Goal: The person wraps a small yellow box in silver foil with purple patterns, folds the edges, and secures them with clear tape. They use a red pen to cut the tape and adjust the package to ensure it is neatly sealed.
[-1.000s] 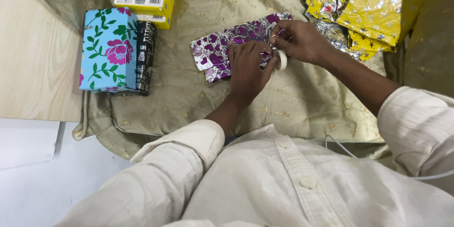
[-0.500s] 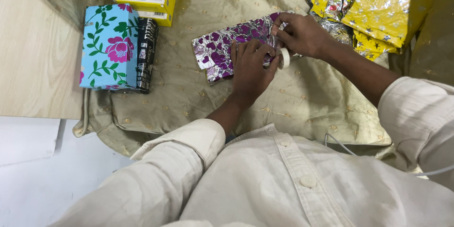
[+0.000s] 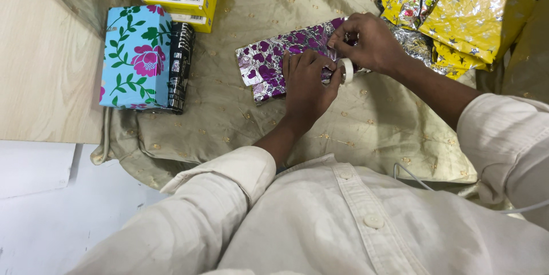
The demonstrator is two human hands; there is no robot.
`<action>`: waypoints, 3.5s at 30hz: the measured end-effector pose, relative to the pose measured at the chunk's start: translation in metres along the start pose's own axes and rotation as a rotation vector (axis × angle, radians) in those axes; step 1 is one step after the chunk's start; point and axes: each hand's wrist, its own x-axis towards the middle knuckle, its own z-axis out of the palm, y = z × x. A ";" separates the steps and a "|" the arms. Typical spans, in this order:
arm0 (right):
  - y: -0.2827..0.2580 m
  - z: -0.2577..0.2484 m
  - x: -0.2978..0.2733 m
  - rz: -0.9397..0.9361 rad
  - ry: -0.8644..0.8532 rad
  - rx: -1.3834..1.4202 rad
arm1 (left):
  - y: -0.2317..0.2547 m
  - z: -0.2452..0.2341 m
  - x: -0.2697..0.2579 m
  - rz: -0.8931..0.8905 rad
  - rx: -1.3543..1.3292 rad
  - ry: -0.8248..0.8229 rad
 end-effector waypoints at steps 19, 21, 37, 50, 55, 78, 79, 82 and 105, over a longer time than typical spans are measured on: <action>0.008 0.020 -0.013 0.007 0.204 -0.043 | 0.003 0.000 0.001 -0.048 0.003 -0.001; 0.009 0.019 -0.010 -0.050 0.214 -0.026 | 0.003 0.000 0.002 -0.053 0.010 -0.004; 0.012 -0.003 0.004 -0.020 0.153 0.089 | 0.005 -0.001 0.002 -0.048 -0.009 -0.005; 0.014 -0.010 0.010 0.260 -0.289 0.085 | -0.002 0.000 -0.001 -0.003 -0.026 -0.017; 0.012 -0.008 0.015 0.459 -0.315 0.084 | -0.005 -0.008 -0.003 0.099 0.015 -0.106; -0.007 -0.006 0.009 0.890 -0.356 0.109 | -0.009 -0.011 -0.001 0.048 0.014 -0.234; -0.011 -0.004 0.000 0.833 -0.317 0.092 | -0.009 -0.011 -0.001 0.037 0.015 -0.243; -0.023 0.001 -0.026 0.707 -0.151 0.014 | -0.009 -0.011 0.000 0.057 0.025 -0.221; -0.055 0.023 -0.078 0.779 0.131 0.474 | -0.005 -0.015 0.006 0.019 0.107 -0.291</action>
